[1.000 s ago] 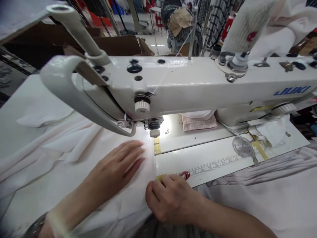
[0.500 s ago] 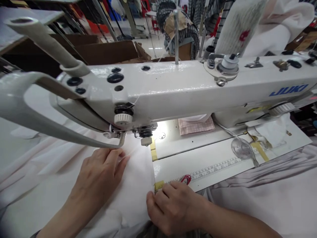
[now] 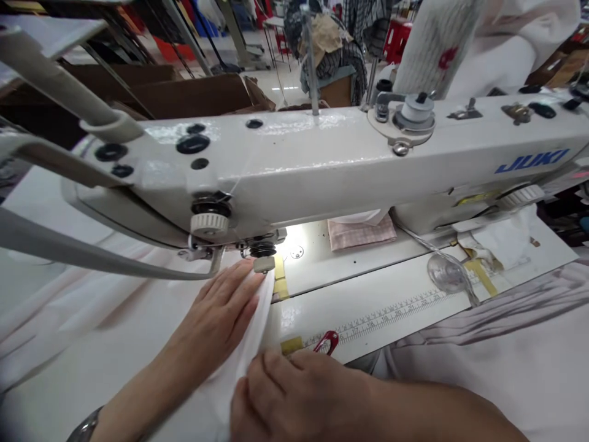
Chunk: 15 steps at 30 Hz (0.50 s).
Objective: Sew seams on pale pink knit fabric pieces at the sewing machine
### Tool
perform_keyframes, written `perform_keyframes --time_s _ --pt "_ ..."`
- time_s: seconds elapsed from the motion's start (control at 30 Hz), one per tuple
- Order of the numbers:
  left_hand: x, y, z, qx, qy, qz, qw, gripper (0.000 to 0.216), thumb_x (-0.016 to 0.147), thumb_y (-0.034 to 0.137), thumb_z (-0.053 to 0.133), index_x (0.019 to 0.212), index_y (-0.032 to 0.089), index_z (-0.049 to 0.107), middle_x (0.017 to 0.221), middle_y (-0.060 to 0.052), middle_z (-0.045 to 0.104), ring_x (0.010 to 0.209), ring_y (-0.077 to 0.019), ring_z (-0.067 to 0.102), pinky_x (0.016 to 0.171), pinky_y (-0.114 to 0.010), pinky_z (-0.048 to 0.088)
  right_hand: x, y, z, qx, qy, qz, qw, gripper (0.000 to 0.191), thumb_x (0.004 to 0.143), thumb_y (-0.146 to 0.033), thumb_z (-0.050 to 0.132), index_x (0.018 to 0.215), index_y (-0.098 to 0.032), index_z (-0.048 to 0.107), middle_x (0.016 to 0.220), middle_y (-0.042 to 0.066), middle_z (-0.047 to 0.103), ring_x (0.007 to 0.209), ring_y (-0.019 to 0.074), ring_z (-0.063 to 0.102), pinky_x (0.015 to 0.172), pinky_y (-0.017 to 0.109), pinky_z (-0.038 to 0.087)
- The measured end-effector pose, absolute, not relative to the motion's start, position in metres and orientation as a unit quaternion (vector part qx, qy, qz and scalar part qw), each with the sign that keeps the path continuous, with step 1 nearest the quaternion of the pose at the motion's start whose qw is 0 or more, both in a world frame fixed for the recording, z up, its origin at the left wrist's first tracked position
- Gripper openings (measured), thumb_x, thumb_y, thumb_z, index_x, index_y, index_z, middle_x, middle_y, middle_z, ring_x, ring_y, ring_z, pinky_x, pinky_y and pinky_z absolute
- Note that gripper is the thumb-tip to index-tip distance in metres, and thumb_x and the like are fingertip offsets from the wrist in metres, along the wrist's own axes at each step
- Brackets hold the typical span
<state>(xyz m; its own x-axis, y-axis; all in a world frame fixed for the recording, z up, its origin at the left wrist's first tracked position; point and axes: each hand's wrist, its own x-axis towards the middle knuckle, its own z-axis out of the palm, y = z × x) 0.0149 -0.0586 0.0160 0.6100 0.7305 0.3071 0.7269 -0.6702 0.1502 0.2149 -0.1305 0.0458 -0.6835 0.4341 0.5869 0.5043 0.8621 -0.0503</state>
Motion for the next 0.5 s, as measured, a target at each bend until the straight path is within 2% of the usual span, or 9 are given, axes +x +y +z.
perform_keyframes --time_s 0.1,0.23,0.33,0.43,0.5 --pt "0.018 -0.055 0.016 0.899 0.412 0.148 -0.03 0.031 0.1 0.026 0.033 0.114 0.014 0.058 0.113 -0.015 0.066 0.109 -0.0294 0.06 0.089 -0.045 0.048 0.223 -0.132 0.036 -0.246 -0.932 -0.038 0.265 0.029 0.091 -0.013 0.041 0.099 -0.006 0.068 0.094 0.013 0.073 0.092 0.0251 0.069 0.059 0.029 0.05" --pt "0.011 -0.045 0.01 0.865 0.462 0.19 0.049 0.028 0.1 0.027 0.034 0.102 0.02 0.061 0.109 -0.007 0.068 0.1 -0.023 0.064 0.081 -0.038 0.05 0.194 -0.128 0.051 -0.271 -0.913 -0.076 0.294 0.023 0.093 -0.017 0.048 0.105 -0.009 0.066 0.106 0.014 0.07 0.104 0.025 0.066 0.058 0.026 0.051" --pt "0.001 -0.042 0.001 0.86 0.447 0.233 0.073 0.029 0.1 0.027 0.034 0.112 0.024 0.06 0.112 -0.005 0.068 0.1 -0.0218 0.064 0.083 -0.037 0.05 0.161 -0.125 0.06 -0.329 -0.879 -0.127 0.322 0.019 0.093 -0.016 0.051 0.104 -0.01 0.065 0.106 0.014 0.07 0.1 0.0235 0.066 0.051 0.024 0.047" --pt "0.0 -0.044 -0.001 0.89 0.418 0.181 0.01 0.038 0.098 0.025 0.033 0.132 0.021 0.051 0.121 -0.012 0.064 0.112 -0.0294 0.059 0.085 -0.043 0.048 0.158 -0.125 0.055 -0.333 -0.869 -0.14 0.339 0.016 0.092 -0.016 0.051 0.094 -0.01 0.066 0.094 0.014 0.071 0.089 0.0238 0.068 0.048 0.026 0.045" --pt "0.006 -0.048 0.004 0.904 0.403 0.136 -0.039 0.041 0.097 0.02 0.034 0.135 0.017 0.048 0.119 -0.017 0.064 0.113 -0.0334 0.058 0.084 -0.045 0.048 0.176 -0.128 0.048 -0.273 -0.899 -0.115 0.323 0.018 0.092 -0.016 0.05 0.092 -0.01 0.067 0.091 0.013 0.071 0.09 0.0233 0.068 0.051 0.026 0.045"
